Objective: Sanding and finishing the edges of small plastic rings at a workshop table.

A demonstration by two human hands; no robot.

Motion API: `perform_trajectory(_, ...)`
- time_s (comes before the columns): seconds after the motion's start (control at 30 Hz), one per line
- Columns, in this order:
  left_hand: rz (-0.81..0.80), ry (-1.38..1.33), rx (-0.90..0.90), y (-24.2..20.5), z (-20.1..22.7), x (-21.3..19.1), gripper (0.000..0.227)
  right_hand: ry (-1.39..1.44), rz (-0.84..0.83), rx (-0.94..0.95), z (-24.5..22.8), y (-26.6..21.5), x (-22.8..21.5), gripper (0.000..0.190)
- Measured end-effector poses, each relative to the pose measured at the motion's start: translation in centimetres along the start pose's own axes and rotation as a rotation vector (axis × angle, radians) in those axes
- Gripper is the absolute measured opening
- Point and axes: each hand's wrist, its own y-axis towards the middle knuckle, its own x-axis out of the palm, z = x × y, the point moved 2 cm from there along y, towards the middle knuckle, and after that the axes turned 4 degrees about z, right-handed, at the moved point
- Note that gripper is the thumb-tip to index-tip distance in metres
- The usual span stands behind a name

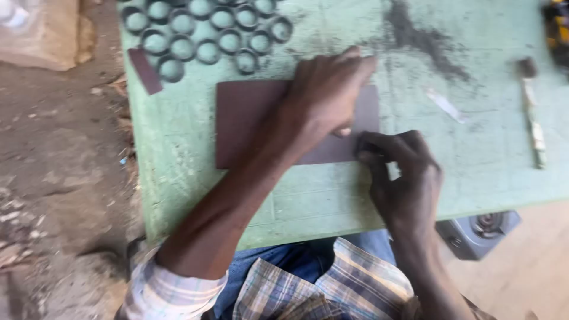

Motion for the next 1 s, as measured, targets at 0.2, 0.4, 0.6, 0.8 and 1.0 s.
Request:
perform_trajectory(0.2,0.112,0.008,0.102,-1.5,0.5,-1.2,0.062,0.056,0.096,-0.085,-1.3,4.5,0.4,0.023)
perform_trajectory(0.4,0.264,0.131,0.141,-1.2,-0.3,1.9,0.043,-0.031,-0.023,0.095,-2.6,-0.5,0.3,0.024)
perform_trajectory(0.6,-0.099,0.048,-0.063,-1.5,1.5,-2.4,0.05,-0.1,0.0,-0.066,0.5,1.9,0.6,0.018)
perform_trajectory(0.8,0.187,0.088,0.157,-1.3,0.4,-0.2,0.062,-0.08,-0.001,-0.035,1.0,-0.3,-0.1,0.014)
perform_trajectory(1.0,-0.043,0.034,0.005,-1.9,1.6,-2.9,0.059,-0.12,-0.015,0.005,-1.3,-0.2,-0.5,0.021)
